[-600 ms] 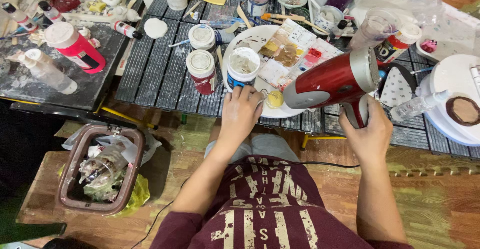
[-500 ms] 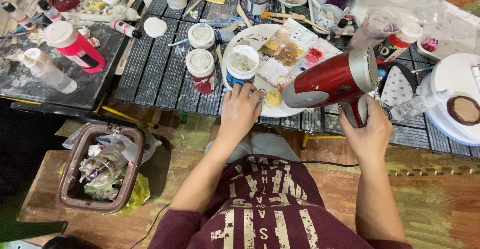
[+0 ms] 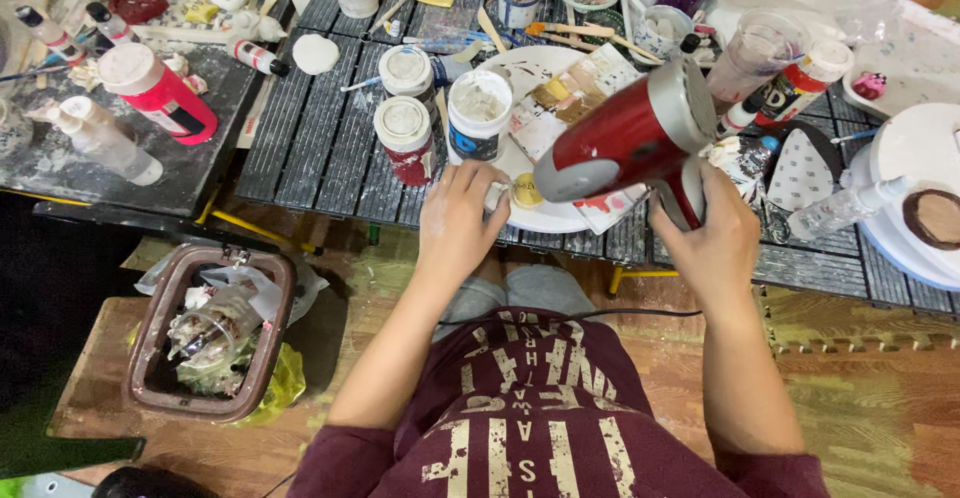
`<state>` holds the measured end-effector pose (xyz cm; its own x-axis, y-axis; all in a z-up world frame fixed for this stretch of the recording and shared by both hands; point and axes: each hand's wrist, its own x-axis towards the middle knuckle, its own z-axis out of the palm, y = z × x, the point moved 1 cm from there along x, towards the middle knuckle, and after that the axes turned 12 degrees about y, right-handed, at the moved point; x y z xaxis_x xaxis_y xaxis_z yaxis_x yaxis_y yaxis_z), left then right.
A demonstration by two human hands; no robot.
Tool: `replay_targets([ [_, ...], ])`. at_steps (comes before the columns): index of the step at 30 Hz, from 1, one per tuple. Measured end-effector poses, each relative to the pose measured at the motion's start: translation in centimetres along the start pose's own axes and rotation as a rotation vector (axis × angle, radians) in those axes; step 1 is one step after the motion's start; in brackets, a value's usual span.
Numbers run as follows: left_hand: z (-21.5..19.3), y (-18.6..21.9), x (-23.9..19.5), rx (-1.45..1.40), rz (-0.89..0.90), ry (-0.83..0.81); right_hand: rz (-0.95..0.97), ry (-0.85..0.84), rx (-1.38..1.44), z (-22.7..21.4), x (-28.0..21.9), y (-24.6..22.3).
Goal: The person paints a small round object with a brush, dries it with a hairdryer, and then shapes a piece of clay by hand. The person places the painted object on a nearby tray and continues to roll and shape the clay on a white plate.
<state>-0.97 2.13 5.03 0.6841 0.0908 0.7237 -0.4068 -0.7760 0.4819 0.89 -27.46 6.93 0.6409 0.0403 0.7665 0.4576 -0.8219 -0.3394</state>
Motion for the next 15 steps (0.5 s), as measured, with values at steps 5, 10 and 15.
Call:
replay_targets([
  [5, -0.9, 0.1, -1.1, -0.02, -0.029, 0.034, 0.036, -0.097, 0.001, 1.1, 2.8, -1.0],
  [10, -1.0, 0.0, -2.5, -0.046, -0.026, 0.095, -0.126, -0.145, -0.006, 1.6, 5.5, -1.8],
  [15, -0.7, -0.3, -3.5, -0.045, -0.048, 0.152, -0.113, -0.299, -0.034, 1.9, 8.4, -3.1],
])
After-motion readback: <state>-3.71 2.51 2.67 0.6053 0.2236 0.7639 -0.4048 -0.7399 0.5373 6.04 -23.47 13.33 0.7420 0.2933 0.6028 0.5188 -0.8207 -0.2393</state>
